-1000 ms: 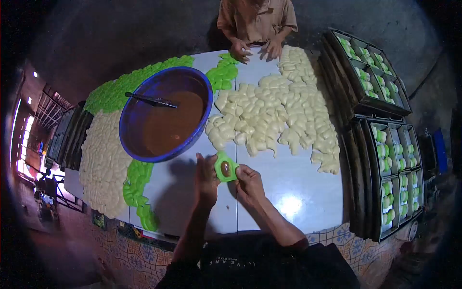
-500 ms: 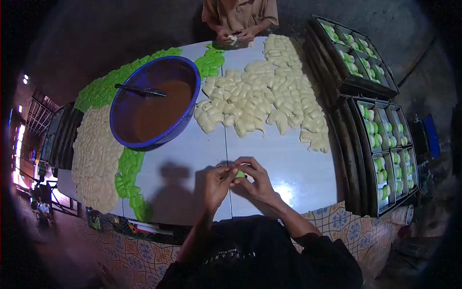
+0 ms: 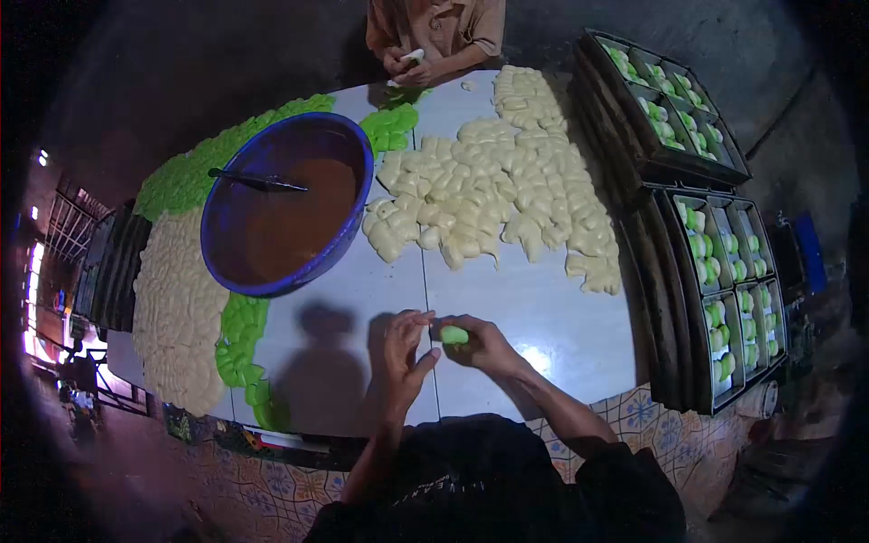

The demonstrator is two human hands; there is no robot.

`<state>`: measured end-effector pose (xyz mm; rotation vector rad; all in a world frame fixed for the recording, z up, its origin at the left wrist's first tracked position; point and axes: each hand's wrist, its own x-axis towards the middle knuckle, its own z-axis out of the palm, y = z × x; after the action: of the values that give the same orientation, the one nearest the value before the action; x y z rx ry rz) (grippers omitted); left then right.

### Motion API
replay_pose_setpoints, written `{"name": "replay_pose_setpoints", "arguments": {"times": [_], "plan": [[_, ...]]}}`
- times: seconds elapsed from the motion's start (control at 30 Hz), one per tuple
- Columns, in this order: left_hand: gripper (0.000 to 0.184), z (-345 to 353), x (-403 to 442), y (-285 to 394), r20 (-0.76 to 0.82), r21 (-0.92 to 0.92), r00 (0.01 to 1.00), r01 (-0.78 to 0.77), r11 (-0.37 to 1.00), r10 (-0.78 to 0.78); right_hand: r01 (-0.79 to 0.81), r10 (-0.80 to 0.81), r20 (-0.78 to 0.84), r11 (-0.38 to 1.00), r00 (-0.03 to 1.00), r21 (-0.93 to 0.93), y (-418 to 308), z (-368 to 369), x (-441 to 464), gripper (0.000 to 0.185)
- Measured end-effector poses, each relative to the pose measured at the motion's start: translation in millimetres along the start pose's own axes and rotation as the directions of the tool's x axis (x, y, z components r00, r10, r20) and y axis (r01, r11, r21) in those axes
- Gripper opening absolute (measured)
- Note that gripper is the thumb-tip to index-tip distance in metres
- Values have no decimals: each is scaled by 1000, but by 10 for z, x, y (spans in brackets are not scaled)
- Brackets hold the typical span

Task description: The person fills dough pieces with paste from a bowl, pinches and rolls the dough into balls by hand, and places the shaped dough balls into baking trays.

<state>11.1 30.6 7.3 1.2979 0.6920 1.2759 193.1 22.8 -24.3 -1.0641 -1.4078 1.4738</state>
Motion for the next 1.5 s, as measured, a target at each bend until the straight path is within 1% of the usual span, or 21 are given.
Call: {"name": "replay_pose_setpoints", "arguments": {"times": [0.03, 0.07, 0.13, 0.2, 0.27, 0.33, 0.4, 0.5, 0.53, 0.6, 0.73, 0.87, 0.93, 1.0, 1.13, 1.17, 1.2, 1.27, 1.33, 1.4, 1.5], "plan": [[55, -54, 19, 49, -136, 131, 987, 106, 986, -88, 128, -122, 37, 950, 992, -286, 150, -62, 110, 46], [42, -25, 60, 78, -264, -47, 963, 45, 998, -56, 152, -123, 108, 937, 986, -314, 281, -134, 160, 45], [35, -190, 89, 148, -374, -191, 899, 164, 968, -226, -46, 45, 8, 998, 999, 40, 52, -188, 279, 43], [32, -372, 31, 69, -425, -94, 881, 185, 978, -207, 52, -60, -173, 998, 983, -48, 50, -267, 596, 39], [29, -409, 66, 18, -466, -1, 864, 218, 976, -194, 293, -322, 52, 772, 945, -563, -239, -471, 1058, 28], [23, -366, 119, 15, -348, 211, 926, 232, 950, -149, 423, -588, 121, 409, 800, -808, -190, -473, 1527, 19], [19, -159, 183, 120, -296, -82, 923, 234, 969, -247, 319, -309, 251, 193, 917, -928, -215, -586, 1774, 31], [19, -129, 147, 196, -289, -25, 927, 241, 970, -238, 509, -371, 459, 44, 807, -860, -43, -732, 1926, 21], [19, -173, 95, 162, -303, -4, 918, 265, 964, -254, 517, -372, 467, 42, 803, -855, -158, -686, 1830, 21], [19, -223, 35, 79, -321, 7, 906, 294, 956, -276, 431, -243, 356, 542, 902, -721, -432, -595, 1471, 26], [36, -98, -47, -50, -150, -443, 890, 328, 834, -430, 491, -500, 163, 644, 851, -587, -911, -330, 597, 30], [69, 179, -51, -165, 225, -795, 712, 529, 297, -665, 384, -443, 21, 751, 896, -538, -631, 229, -161, 33], [67, 323, -13, 166, 351, -719, 791, 570, 397, -501, 405, -455, -2, 796, 891, -450, -560, 466, -403, 34], [55, 301, -148, 109, 163, -699, 674, 594, 398, -720, 365, -412, -52, 854, 910, -369, -553, 571, -514, 35], [49, 152, -390, 15, 148, -764, 767, 490, 420, -625, 210, -255, -201, 952, 946, -221, -597, 641, -536, 36], [47, 130, -425, 8, 73, -811, 784, 406, 421, -617, 332, -438, -228, 860, 869, -386, -414, 619, -464, 37], [44, 126, -393, 69, 148, -874, 859, 345, 340, -491, 262, -359, -257, 902, 897, -344, -373, 667, -394, 37], [38, 178, -333, 187, -11, -635, 845, 407, 657, -535, 298, -400, -93, 800, 912, -521, -430, 659, -288, 37], [37, 167, -251, 106, -155, -586, 830, 360, 726, -536, 305, -348, 13, 803, 937, -513, -444, 664, -264, 38], [36, 78, -161, 134, -292, -522, 803, 322, 790, -520, 300, -359, 81, 614, 930, -730, -665, 544, -221, 40], [46, -8, -29, 262, -176, -590, 919, 189, 785, -353, 264, -358, -53, 773, 932, -577, -826, 526, -80, 39]]}}
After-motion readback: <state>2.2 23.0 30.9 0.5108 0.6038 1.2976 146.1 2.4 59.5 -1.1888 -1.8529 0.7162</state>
